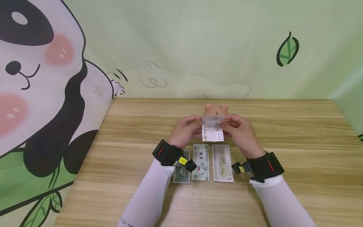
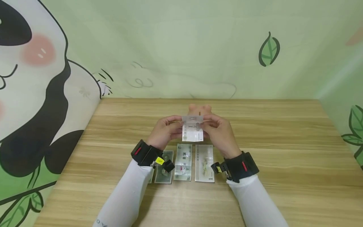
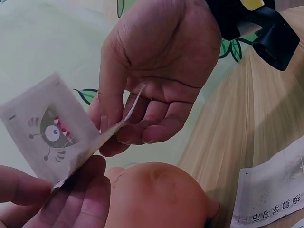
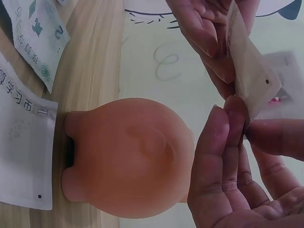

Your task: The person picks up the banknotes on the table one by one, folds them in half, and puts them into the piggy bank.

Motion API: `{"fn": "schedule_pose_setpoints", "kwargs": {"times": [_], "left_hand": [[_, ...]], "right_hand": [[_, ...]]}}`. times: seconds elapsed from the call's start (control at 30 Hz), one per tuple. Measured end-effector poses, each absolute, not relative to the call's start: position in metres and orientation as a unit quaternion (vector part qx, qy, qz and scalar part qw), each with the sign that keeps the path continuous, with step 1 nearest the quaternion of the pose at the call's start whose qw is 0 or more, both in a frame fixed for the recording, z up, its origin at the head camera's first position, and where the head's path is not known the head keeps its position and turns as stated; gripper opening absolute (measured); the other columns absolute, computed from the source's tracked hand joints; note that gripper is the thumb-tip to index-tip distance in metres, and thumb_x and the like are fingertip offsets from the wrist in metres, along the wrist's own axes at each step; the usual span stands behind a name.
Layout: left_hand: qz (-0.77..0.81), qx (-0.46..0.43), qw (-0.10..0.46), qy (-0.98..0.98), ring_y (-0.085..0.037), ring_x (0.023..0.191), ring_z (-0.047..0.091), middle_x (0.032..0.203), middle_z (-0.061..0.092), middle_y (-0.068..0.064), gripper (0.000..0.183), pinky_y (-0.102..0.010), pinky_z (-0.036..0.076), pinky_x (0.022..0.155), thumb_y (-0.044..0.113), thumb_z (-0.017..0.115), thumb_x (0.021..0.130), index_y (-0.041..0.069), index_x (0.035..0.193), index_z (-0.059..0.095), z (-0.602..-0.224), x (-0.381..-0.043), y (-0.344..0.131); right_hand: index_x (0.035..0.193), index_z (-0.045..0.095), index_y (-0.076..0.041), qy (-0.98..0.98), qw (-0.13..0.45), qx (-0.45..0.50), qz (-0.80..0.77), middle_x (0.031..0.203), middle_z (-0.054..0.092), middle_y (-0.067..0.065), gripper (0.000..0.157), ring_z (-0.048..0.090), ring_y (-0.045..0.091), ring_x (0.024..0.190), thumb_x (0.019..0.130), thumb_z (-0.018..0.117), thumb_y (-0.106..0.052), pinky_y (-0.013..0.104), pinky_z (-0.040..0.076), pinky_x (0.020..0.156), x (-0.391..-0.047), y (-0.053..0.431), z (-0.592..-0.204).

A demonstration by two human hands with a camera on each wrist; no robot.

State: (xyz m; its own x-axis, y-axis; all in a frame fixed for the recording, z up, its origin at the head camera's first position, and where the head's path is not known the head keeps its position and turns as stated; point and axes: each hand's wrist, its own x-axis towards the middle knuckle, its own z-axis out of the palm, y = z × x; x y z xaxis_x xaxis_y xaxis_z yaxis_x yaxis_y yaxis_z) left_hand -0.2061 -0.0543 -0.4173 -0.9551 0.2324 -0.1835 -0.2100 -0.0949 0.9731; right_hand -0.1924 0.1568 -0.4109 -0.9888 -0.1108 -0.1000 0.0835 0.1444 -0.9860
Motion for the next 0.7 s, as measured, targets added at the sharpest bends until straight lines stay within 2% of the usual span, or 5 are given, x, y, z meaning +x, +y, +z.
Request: {"fn": "schedule_pose_setpoints", "kwargs": {"times": [0.17, 0.33, 0.53, 0.7], "left_hand": [[0.736, 0.009, 0.154, 0.659, -0.012, 0.09, 0.072, 0.127, 0.07, -0.022, 0.03, -0.027, 0.064, 0.081, 0.008, 0.053, 0.105, -0.004, 0.129, 0.068, -0.4165, -0.2051, -0.0541], [0.734, 0.008, 0.155, 0.662, -0.014, 0.093, 0.073, 0.126, 0.072, -0.021, 0.032, -0.032, 0.064, 0.087, 0.011, 0.056, 0.103, -0.004, 0.129, 0.068, -0.4162, -0.2042, -0.0539], [0.727, 0.022, 0.158, 0.668, -0.015, 0.095, 0.073, 0.126, 0.072, -0.022, 0.033, -0.036, 0.063, 0.091, 0.003, 0.068, 0.095, -0.002, 0.128, 0.069, -0.4163, -0.2045, -0.0535], [0.722, 0.024, 0.152, 0.674, -0.015, 0.093, 0.073, 0.123, 0.073, -0.023, 0.034, -0.036, 0.063, 0.09, -0.003, 0.069, 0.093, -0.001, 0.127, 0.07, -0.4156, -0.2047, -0.0529]], "right_hand": [[0.129, 0.067, 0.006, 0.748, 0.074, -0.011, -0.66, 0.135, 0.063, 0.017, 0.029, 0.068, 0.007, 0.098, 0.103, 0.059, -0.006, 0.025, 0.062, 0.085, -0.1926, 0.1552, -0.4106], [0.129, 0.067, 0.007, 0.749, 0.077, -0.001, -0.658, 0.14, 0.061, 0.018, 0.032, 0.069, 0.005, 0.098, 0.104, 0.052, -0.007, 0.022, 0.06, 0.087, -0.1923, 0.1548, -0.4095], [0.13, 0.068, 0.003, 0.763, 0.085, 0.006, -0.641, 0.142, 0.061, 0.017, 0.036, 0.07, 0.009, 0.098, 0.104, 0.05, -0.013, 0.02, 0.059, 0.085, -0.1924, 0.1549, -0.4071], [0.131, 0.067, 0.001, 0.769, 0.091, -0.01, -0.633, 0.131, 0.064, 0.017, 0.034, 0.066, 0.01, 0.098, 0.1, 0.059, -0.01, 0.019, 0.058, 0.082, -0.1926, 0.1547, -0.4076]]}}
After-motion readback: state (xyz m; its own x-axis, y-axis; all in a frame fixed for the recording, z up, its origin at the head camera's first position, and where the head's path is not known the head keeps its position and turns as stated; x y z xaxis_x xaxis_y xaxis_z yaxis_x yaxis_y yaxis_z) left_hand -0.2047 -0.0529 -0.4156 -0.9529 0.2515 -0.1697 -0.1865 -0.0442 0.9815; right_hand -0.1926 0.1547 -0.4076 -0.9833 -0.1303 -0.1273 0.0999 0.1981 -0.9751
